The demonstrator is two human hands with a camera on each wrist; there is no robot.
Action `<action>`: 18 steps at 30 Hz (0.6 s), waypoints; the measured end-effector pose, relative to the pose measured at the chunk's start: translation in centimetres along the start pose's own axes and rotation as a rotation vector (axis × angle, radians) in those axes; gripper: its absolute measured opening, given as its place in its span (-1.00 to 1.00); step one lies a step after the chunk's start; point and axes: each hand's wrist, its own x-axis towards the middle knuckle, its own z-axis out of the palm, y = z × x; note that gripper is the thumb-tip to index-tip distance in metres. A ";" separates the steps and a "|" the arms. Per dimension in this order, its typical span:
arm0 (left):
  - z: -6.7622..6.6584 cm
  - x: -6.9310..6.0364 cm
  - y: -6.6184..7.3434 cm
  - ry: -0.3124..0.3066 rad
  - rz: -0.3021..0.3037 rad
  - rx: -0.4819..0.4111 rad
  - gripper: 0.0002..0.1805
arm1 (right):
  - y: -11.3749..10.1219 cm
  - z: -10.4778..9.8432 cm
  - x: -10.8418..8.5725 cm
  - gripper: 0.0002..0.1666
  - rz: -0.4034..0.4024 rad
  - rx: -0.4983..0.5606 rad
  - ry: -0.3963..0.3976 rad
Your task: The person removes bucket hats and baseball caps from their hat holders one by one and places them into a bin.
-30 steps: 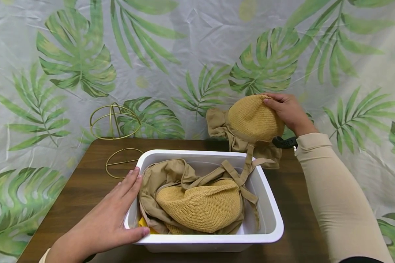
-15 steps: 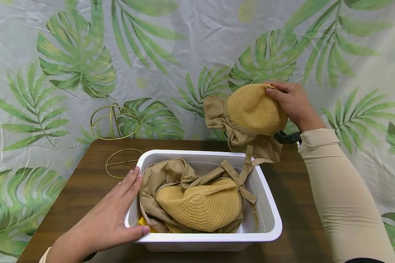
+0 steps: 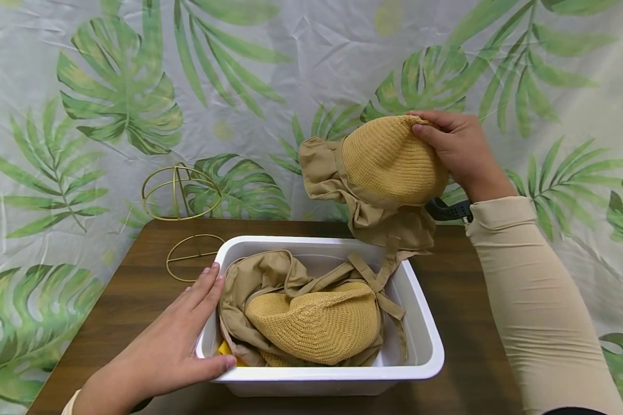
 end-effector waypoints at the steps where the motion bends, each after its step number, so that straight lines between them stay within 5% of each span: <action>1: 0.0 0.0 0.0 -0.001 -0.001 -0.001 0.20 | -0.2 0.3 0.0 -0.63 -0.011 -0.001 -0.010; 18: -0.1 0.1 0.0 0.002 0.008 -0.002 0.21 | -4.5 3.8 -0.9 -0.69 -0.152 -0.078 -0.090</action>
